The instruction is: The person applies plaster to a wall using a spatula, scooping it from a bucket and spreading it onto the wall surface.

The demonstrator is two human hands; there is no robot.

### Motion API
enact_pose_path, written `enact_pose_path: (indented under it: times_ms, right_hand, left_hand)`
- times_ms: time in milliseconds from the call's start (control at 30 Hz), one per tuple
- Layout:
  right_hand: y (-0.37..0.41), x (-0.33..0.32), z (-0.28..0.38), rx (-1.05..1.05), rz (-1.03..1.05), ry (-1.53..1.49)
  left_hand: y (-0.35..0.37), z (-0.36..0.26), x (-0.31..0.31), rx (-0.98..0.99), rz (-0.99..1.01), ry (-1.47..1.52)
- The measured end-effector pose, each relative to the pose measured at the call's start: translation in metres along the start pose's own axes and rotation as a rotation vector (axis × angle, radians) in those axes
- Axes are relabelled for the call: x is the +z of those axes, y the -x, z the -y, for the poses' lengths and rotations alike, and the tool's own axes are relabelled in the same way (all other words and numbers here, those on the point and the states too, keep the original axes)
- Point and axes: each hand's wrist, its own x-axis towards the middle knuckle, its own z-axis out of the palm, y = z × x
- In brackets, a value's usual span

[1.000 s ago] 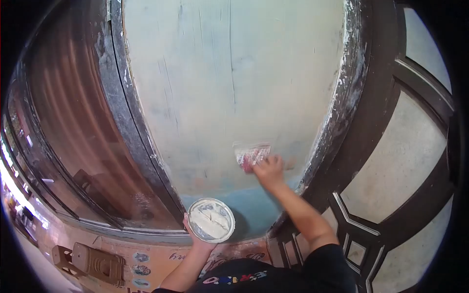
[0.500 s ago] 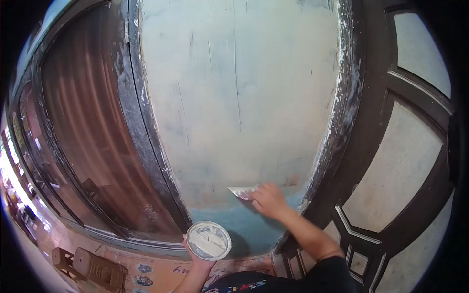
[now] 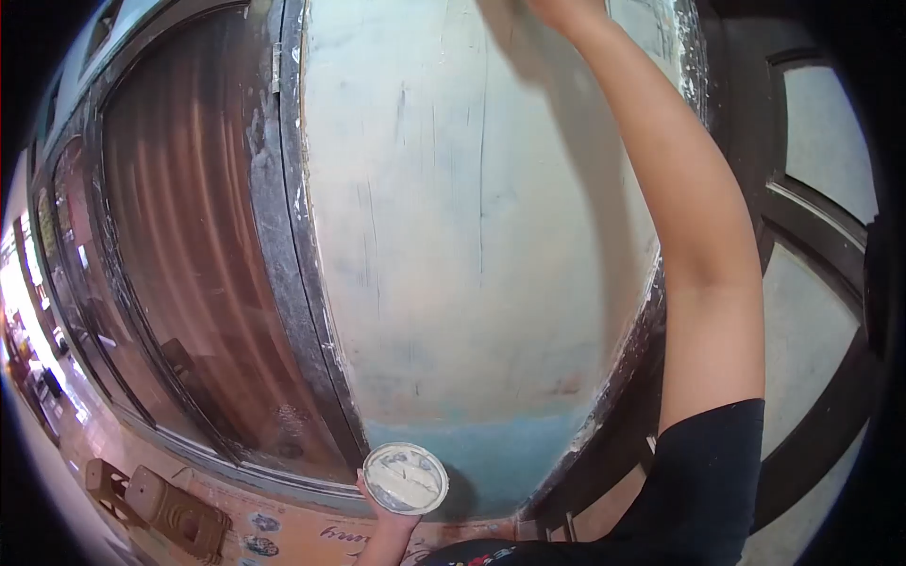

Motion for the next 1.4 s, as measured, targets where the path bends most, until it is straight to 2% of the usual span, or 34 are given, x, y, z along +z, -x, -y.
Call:
enact_pose_path:
  times_ms: [67,100,200,233,333,367,600,633,833,1000,1133,1267,1400]
  right_hand:
    - [-0.012,0.03,-0.007,-0.137,-0.096,0.102]
    - [-0.002,0.028,0.004,-0.069,0.003,0.003]
    - [0.026,0.031,0.028,0.018,0.079,0.061]
    - [0.041,0.034,0.026,-0.096,0.033,0.061]
    - [0.092,0.067,0.024,-0.113,0.002,0.157]
    - [0.111,0.067,0.033,-0.115,0.057,0.155]
    - [0.274,0.058,0.099,-0.07,0.211,0.077]
    - [0.299,0.055,0.109,-0.027,0.247,0.031]
    - [0.527,0.042,0.175,0.029,0.497,-0.039]
    - [0.647,0.016,0.227,0.102,0.623,-0.075]
    - [0.671,0.0,0.245,0.158,0.712,-0.123]
    - [0.662,-0.011,0.243,0.186,0.758,-0.16]
    - [0.632,-0.031,0.242,0.276,0.75,-0.227]
  left_hand:
    - [-0.001,0.002,-0.003,-0.007,-0.012,0.021]
    - [-0.002,0.001,-0.006,-0.005,-0.026,0.008]
    - [-0.009,0.002,-0.006,-0.002,-0.04,0.01]
    - [-0.007,0.001,-0.004,-0.023,-0.04,0.001]
    - [-0.003,-0.006,-0.004,-0.064,-0.078,-0.023]
    - [-0.003,-0.007,-0.005,-0.074,-0.098,-0.037]
    - [-0.001,-0.017,-0.007,-0.164,-0.119,-0.076]
    - [0.0,-0.018,-0.012,-0.159,-0.046,-0.109]
    - [0.011,-0.027,-0.017,-0.217,-0.073,-0.076]
    - [0.023,-0.031,-0.02,-0.219,-0.1,-0.108]
    - [0.027,-0.035,-0.023,-0.221,-0.086,-0.124]
    - [0.034,-0.035,-0.031,-0.186,-0.079,-0.202]
    - [0.04,-0.041,-0.027,-0.189,-0.1,-0.142]
